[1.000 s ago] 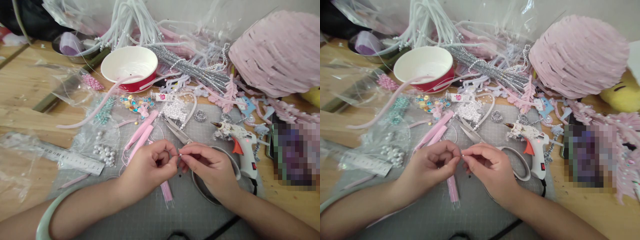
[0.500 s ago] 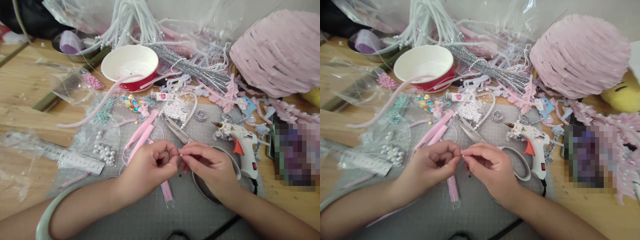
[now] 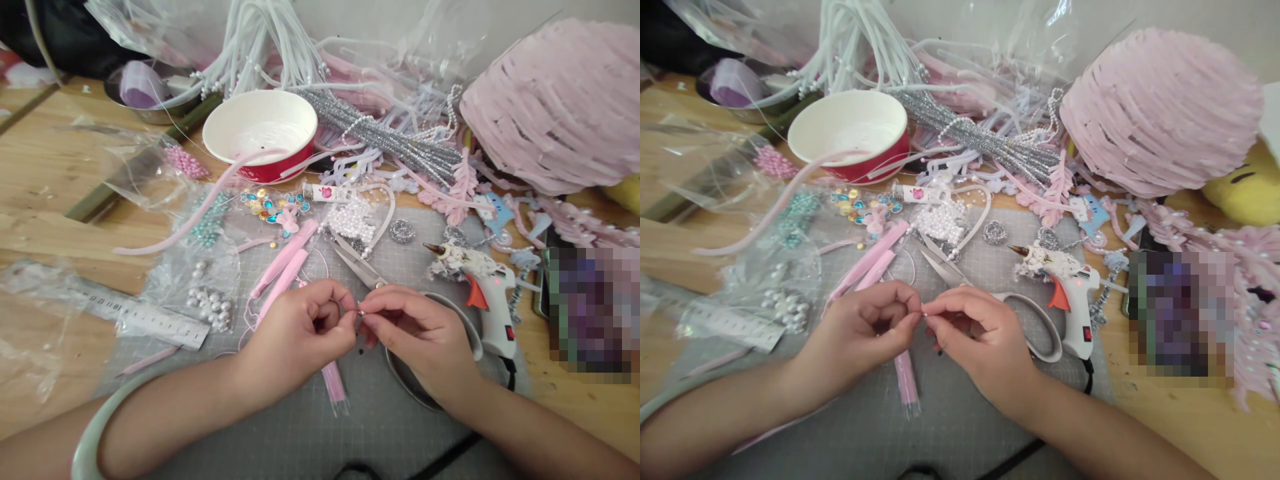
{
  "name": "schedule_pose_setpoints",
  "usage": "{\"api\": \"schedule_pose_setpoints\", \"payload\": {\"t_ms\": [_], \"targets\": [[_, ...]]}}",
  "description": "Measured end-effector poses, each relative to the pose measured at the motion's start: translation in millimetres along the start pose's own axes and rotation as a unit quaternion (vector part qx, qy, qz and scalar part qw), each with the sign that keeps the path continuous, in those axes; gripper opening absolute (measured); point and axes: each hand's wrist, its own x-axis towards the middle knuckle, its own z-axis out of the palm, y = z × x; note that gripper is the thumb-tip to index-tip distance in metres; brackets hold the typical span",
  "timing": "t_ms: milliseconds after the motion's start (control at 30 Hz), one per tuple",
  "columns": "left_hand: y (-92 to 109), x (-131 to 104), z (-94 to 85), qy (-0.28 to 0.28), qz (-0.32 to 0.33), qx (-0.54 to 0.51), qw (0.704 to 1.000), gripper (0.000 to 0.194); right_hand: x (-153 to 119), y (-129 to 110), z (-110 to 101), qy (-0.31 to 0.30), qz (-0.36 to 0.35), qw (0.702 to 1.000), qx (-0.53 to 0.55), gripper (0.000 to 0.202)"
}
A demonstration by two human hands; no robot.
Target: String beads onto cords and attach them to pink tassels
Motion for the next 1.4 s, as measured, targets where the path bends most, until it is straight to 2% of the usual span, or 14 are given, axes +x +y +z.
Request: {"api": "schedule_pose_setpoints", "payload": {"t_ms": [600, 833, 1067, 1400], "targets": [[-0.7, 0.7, 0.4, -0.008, -0.011, -0.016, 1.0, 0.01, -0.8, -1.2, 1.4, 0.011, 0.01, 1.0, 0.0, 0.012], [-2.3, -1.2, -0.1, 0.013, 0.015, 0.015, 1.0, 0.01, -0.9, 0.2, 0.5, 0.01, 0.013, 1.0, -0.008, 0.011], [0.1, 1.4, -0.6, 0.007, -0.005, -0.021, 1.0, 0.013, -0.7, 3.5, 0.9, 0.016, 0.053, 0.998, 0.009, 0.005], [2.2, 0.5, 0.9, -0.002, -0.025, -0.035, 0.999, 0.013, -0.3, 3.0, 2.1, 0.009, 0.017, 0.996, -0.089, 0.005]]}}
